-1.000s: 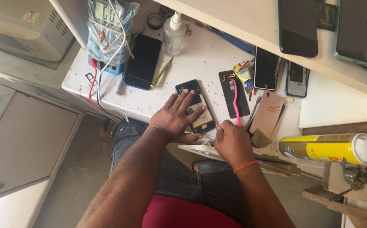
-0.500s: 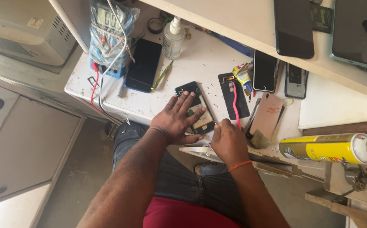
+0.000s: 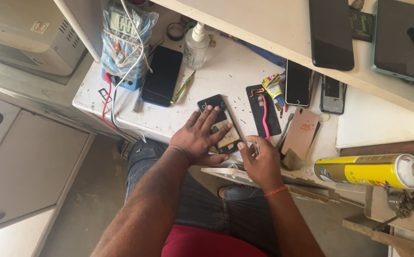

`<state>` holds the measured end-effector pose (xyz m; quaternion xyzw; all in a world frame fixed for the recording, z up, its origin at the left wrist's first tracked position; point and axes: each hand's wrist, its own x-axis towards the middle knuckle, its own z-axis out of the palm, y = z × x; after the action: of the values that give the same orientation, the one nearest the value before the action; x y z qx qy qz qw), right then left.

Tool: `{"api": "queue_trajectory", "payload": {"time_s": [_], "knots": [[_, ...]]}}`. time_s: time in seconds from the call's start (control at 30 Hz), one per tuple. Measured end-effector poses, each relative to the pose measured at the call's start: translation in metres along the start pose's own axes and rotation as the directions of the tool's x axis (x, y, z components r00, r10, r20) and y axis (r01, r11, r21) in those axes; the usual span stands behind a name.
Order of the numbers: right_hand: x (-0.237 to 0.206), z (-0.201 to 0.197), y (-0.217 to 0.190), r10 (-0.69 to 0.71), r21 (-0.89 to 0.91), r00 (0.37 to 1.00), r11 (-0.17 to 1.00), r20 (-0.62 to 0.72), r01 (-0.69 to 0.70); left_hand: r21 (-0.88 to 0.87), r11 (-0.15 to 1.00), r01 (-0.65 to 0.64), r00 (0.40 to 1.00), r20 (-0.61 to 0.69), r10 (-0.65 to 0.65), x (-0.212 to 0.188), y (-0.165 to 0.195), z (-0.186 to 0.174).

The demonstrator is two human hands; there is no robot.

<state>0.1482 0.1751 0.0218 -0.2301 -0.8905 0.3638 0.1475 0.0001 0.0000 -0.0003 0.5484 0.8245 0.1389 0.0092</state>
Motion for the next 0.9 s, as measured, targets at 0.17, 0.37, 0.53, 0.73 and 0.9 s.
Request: {"api": "queue_trajectory", "payload": {"time_s": [0.17, 0.37, 0.53, 0.73, 0.9], "knots": [[0.013, -0.002, -0.009, -0.194, -0.204, 0.981, 0.961, -0.009, 0.188, 0.016, 1.000, 0.017, 0.998, 0.057, -0.017, 0.001, 0.000, -0.001], [0.016, -0.002, -0.021, -0.132, -0.540, 0.974, 0.815, 0.185, 0.213, 0.001, 1.000, 0.014, 0.999, 0.046, -0.014, 0.001, 0.001, -0.001], [0.015, 0.001, -0.012, -0.081, -0.516, 0.978, 0.840, 0.190, 0.170, -0.002, 1.000, 0.013, 1.000, 0.023, -0.013, -0.001, 0.001, -0.002], [0.021, -0.002, 0.020, -0.152, -0.233, 0.984, 0.964, -0.091, 0.127, 0.010, 1.000, 0.021, 0.999, 0.034, -0.021, -0.001, 0.001, -0.001], [0.040, -0.020, 0.022, 0.043, -0.314, 0.999, 0.948, -0.015, -0.045, 0.012, 1.000, 0.020, 0.999, 0.025, -0.020, 0.000, 0.001, 0.001]]}}
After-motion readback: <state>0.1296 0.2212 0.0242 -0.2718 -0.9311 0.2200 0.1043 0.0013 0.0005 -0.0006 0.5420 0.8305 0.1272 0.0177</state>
